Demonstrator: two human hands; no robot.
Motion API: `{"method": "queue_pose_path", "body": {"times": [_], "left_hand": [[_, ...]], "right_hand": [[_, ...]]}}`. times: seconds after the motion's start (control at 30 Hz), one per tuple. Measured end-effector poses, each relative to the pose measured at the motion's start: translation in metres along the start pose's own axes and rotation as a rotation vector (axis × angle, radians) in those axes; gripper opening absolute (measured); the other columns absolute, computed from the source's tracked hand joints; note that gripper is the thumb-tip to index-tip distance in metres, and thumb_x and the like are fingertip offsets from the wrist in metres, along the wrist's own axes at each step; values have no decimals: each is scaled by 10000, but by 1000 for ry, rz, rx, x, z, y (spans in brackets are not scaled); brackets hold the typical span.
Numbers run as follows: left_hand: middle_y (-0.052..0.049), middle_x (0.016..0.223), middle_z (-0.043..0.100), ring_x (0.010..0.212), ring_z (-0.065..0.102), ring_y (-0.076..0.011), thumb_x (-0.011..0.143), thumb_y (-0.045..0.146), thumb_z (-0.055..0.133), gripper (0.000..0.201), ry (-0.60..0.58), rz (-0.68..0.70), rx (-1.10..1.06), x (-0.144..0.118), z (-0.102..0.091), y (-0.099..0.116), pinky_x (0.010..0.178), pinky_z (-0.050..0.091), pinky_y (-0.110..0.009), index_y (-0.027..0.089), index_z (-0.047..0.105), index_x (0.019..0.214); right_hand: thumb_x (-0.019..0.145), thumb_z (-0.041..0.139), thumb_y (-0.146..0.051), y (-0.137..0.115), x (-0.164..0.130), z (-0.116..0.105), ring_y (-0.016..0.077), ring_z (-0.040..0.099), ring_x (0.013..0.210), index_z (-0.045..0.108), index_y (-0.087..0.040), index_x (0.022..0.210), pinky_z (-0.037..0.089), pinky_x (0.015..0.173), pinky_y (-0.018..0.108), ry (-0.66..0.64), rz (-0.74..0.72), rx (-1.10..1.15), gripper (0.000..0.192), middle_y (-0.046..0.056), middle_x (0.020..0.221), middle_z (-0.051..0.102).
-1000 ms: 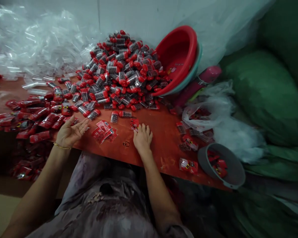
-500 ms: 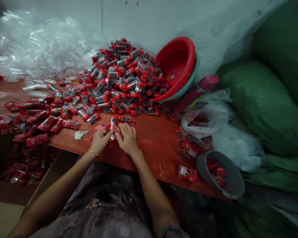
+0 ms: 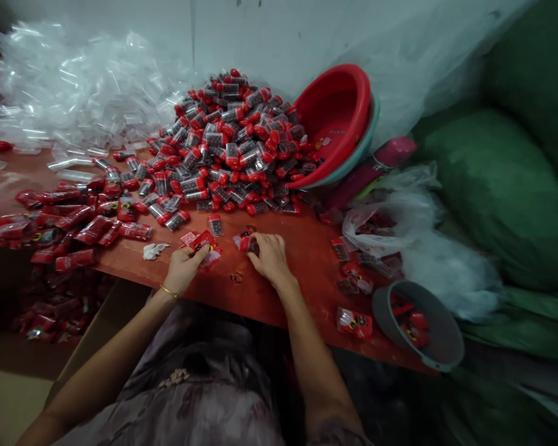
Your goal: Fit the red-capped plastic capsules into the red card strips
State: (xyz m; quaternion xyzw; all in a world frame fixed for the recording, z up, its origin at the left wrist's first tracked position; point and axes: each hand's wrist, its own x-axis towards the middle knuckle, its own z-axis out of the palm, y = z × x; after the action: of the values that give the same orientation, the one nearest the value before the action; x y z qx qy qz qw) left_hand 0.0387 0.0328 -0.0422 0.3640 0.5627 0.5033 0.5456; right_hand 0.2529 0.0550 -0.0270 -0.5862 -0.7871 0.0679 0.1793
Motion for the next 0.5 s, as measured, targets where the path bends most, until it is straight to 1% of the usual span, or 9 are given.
{"method": "queue_pose_path", "body": {"times": [0.07,0.13,0.2,0.23,0.3,0.33,0.4,0.43,0.5], "left_hand": [[10,540,590,558,536,-130,656,447,700,299,-14,13,-30,-8,10,-4,540,395,-230,151,660,634],[12,566,605,565,534,-124,666,458,689,311,-10,33,-63,-17,21,-8,553,403,-226,148,667,669],[9,587,620,571,536,-124,672,462,685,315,-20,51,-81,-26,32,-10,569,414,-231,147,676,682],[6,592,626,573,537,-125,674,459,684,314,-39,61,-76,-31,35,-11,578,418,-236,146,681,682],[3,585,626,568,527,-124,678,448,688,304,-70,94,-42,-38,40,-11,578,415,-238,144,687,663],[6,567,615,554,512,-118,679,442,690,302,-70,116,-15,-42,40,-11,565,404,-234,143,683,635],[16,531,586,524,478,-103,677,434,698,309,-57,153,32,-49,38,-9,531,376,-225,142,668,578],[17,530,585,520,473,-99,668,433,707,310,-60,154,32,-52,37,-8,524,371,-221,141,669,572],[6,577,625,548,505,-100,628,439,739,308,-107,102,-27,-59,33,-4,551,403,-218,134,696,620]], "right_hand": [[761,570,-243,7,-31,-4,269,548,1023,584,-167,1076,366,935,441,1,4,35,324,123,1078,648],[765,577,-285,4,-54,-5,287,511,1125,583,-164,1113,358,964,459,36,16,91,369,143,1191,607],[797,557,-341,-10,-68,-2,278,490,1175,572,-175,1158,358,987,453,111,41,204,398,141,1249,579],[821,534,-365,-20,-72,0,261,510,1153,573,-188,1162,376,978,431,152,62,284,386,128,1224,597],[867,477,-393,-42,-74,6,222,588,1002,608,-206,1096,442,888,363,204,130,469,324,90,1068,665],[877,463,-402,-53,-73,8,204,609,898,635,-204,1012,465,816,328,227,177,550,295,68,958,683],[885,455,-401,-69,-71,14,165,591,709,643,-196,831,460,683,272,269,249,654,283,27,753,657],[885,455,-393,-75,-70,16,149,565,650,625,-195,759,443,642,256,288,262,670,289,12,685,627],[885,454,-372,-80,-69,19,128,515,585,572,-197,661,410,599,242,322,248,650,308,-8,603,566]]}}
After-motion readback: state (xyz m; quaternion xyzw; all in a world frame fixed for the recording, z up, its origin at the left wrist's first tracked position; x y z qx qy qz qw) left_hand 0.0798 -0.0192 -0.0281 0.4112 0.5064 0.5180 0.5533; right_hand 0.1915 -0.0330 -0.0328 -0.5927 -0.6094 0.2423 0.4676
